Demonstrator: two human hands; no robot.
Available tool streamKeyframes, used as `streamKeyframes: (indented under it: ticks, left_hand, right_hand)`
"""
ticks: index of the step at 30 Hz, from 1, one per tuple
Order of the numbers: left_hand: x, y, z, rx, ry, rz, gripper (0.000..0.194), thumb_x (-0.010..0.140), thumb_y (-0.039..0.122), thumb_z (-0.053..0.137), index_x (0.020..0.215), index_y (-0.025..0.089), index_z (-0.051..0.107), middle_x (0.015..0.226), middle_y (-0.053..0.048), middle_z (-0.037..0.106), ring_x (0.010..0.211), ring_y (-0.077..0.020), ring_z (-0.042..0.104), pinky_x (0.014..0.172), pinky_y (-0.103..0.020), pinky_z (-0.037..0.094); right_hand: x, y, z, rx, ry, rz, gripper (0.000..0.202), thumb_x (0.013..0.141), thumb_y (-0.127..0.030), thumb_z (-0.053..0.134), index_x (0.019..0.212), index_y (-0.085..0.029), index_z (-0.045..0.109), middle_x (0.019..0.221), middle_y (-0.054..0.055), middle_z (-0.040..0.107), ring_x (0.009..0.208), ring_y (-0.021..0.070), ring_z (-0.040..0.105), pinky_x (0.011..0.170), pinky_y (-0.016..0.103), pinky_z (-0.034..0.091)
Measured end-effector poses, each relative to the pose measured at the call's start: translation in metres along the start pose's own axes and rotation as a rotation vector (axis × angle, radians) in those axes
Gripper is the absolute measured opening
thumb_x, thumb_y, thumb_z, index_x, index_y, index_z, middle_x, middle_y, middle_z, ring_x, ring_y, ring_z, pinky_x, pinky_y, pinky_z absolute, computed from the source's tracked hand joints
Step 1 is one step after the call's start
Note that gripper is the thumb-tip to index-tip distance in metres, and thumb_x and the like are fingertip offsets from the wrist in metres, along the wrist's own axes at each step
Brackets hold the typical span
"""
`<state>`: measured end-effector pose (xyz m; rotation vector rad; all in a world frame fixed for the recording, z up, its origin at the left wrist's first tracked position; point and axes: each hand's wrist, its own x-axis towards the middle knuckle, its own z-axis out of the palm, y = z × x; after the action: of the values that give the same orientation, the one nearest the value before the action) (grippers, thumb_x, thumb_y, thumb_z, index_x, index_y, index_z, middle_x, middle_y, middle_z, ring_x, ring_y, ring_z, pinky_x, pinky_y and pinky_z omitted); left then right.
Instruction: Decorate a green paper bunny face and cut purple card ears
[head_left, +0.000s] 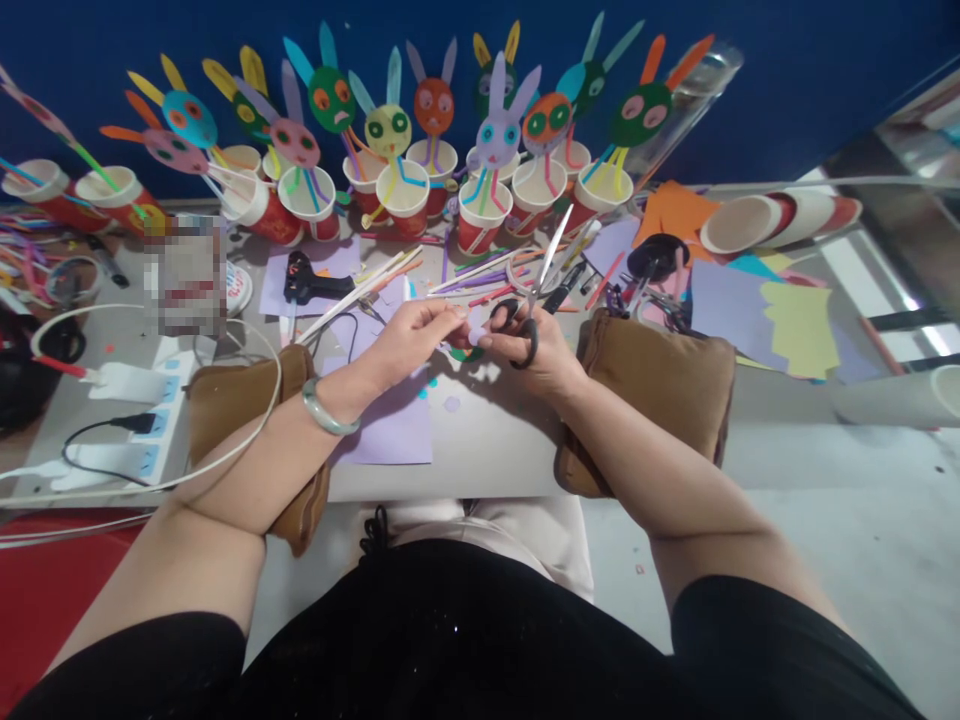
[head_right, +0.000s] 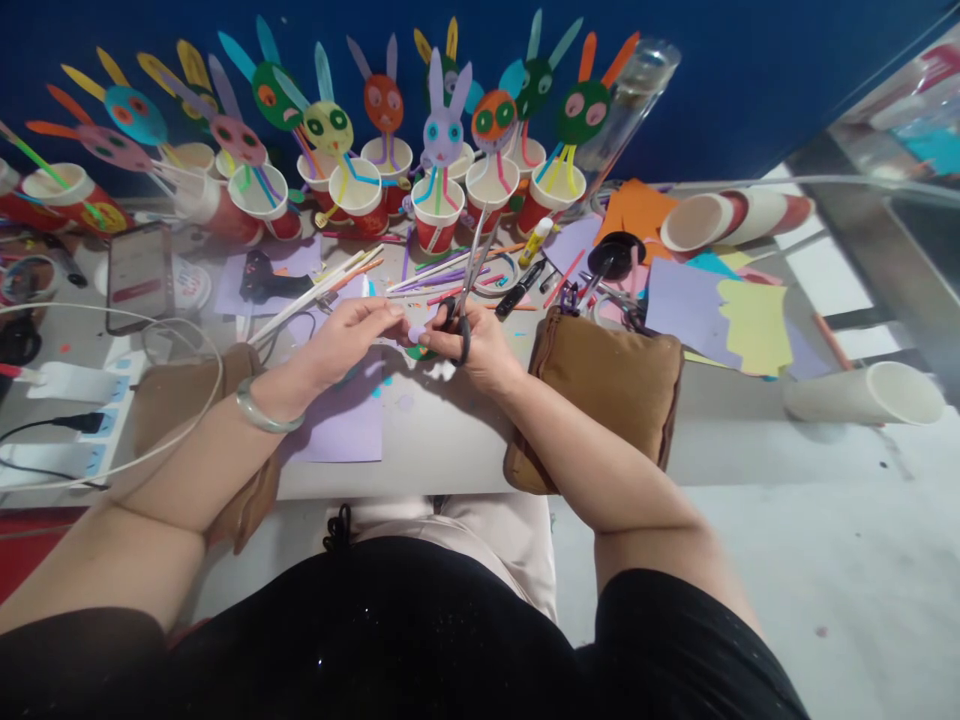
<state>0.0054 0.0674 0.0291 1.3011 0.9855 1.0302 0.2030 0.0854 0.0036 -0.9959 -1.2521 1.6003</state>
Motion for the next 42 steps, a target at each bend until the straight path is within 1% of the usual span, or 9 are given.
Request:
streamKeyframes:
  ticks: [3, 5, 10, 12, 15, 18, 20, 32, 42]
  left_hand:
    - [-0.001, -0.002, 0.001, 0.022, -0.042, -0.038, 0.038, 0.075, 0.049, 0.092, 0.075, 0.018, 0.071, 0.074, -0.003, 0.072, 0.070, -0.0152, 0.065, 0.067, -0.030, 0.050]
    - [-0.001, -0.004, 0.001, 0.026, -0.042, -0.054, 0.042, 0.068, 0.049, 0.097, 0.075, 0.018, 0.070, 0.074, -0.003, 0.071, 0.069, -0.0146, 0.064, 0.066, -0.030, 0.048]
    - [-0.001, 0.000, 0.000, -0.022, 0.025, -0.029, 0.035, 0.072, 0.042, 0.093, 0.073, 0.018, 0.067, 0.072, 0.000, 0.067, 0.068, -0.0135, 0.062, 0.068, -0.029, 0.049]
    - [-0.001, 0.004, -0.002, -0.041, 0.067, -0.005, 0.028, 0.073, 0.034, 0.089, 0.072, 0.019, 0.065, 0.070, 0.002, 0.064, 0.066, -0.0119, 0.059, 0.066, -0.028, 0.047]
    - [-0.001, 0.009, -0.004, -0.060, 0.099, 0.012, 0.020, 0.074, 0.027, 0.081, 0.070, 0.019, 0.063, 0.068, 0.003, 0.061, 0.066, -0.0112, 0.058, 0.066, -0.026, 0.045]
    - [-0.001, 0.011, -0.006, -0.056, 0.101, 0.012, 0.014, 0.073, 0.022, 0.073, 0.068, 0.019, 0.060, 0.069, 0.003, 0.062, 0.070, -0.0121, 0.059, 0.069, -0.027, 0.046]
    - [0.000, 0.011, -0.007, -0.051, 0.106, 0.026, 0.011, 0.070, 0.021, 0.070, 0.067, 0.019, 0.060, 0.068, 0.003, 0.061, 0.069, -0.0119, 0.058, 0.068, -0.026, 0.045]
    - [0.001, 0.011, -0.011, -0.005, 0.118, 0.086, 0.009, 0.067, 0.019, 0.069, 0.069, 0.019, 0.060, 0.068, 0.003, 0.058, 0.066, -0.0111, 0.052, 0.064, -0.025, 0.041]
    - [0.001, 0.014, -0.010, 0.025, 0.118, 0.119, 0.010, 0.068, 0.023, 0.070, 0.069, 0.019, 0.061, 0.070, 0.003, 0.060, 0.066, -0.0114, 0.052, 0.065, -0.026, 0.044]
  right_hand:
    - [0.000, 0.001, -0.001, -0.007, -0.010, -0.004, 0.057, 0.055, -0.043, 0.102, 0.081, -0.023, 0.055, 0.078, -0.003, 0.067, 0.066, 0.0130, 0.062, 0.064, 0.027, 0.052]
    - [-0.001, 0.001, -0.001, -0.028, -0.024, -0.015, 0.058, 0.057, -0.046, 0.101, 0.082, -0.023, 0.055, 0.078, -0.003, 0.066, 0.066, 0.0136, 0.062, 0.064, 0.028, 0.052]
    - [-0.006, -0.005, 0.000, -0.151, -0.047, -0.052, 0.056, 0.064, -0.054, 0.099, 0.083, -0.023, 0.056, 0.078, -0.002, 0.066, 0.070, 0.0156, 0.063, 0.065, 0.028, 0.051]
    - [-0.008, -0.009, 0.001, -0.204, -0.101, -0.044, 0.056, 0.067, -0.060, 0.097, 0.084, -0.023, 0.058, 0.076, -0.001, 0.066, 0.071, 0.0165, 0.063, 0.066, 0.029, 0.052]
    - [-0.010, -0.014, 0.002, -0.267, -0.246, 0.017, 0.060, 0.070, -0.072, 0.090, 0.084, -0.023, 0.059, 0.073, 0.000, 0.066, 0.069, 0.0180, 0.063, 0.065, 0.030, 0.051]
    - [-0.011, -0.016, 0.003, -0.313, -0.370, 0.071, 0.065, 0.068, -0.077, 0.089, 0.082, -0.021, 0.059, 0.069, 0.001, 0.066, 0.065, 0.0173, 0.061, 0.061, 0.028, 0.048]
    - [-0.011, -0.016, 0.004, -0.327, -0.405, 0.091, 0.067, 0.065, -0.077, 0.090, 0.079, -0.020, 0.058, 0.067, 0.001, 0.066, 0.063, 0.0159, 0.059, 0.058, 0.027, 0.045]
    - [-0.013, -0.016, 0.003, -0.374, -0.401, 0.095, 0.068, 0.067, -0.079, 0.088, 0.071, -0.021, 0.053, 0.059, 0.001, 0.063, 0.055, 0.0136, 0.055, 0.052, 0.025, 0.039]
    - [-0.012, -0.013, 0.002, -0.387, -0.388, 0.111, 0.068, 0.069, -0.080, 0.086, 0.069, -0.021, 0.053, 0.056, 0.001, 0.063, 0.051, 0.0121, 0.051, 0.049, 0.024, 0.034]
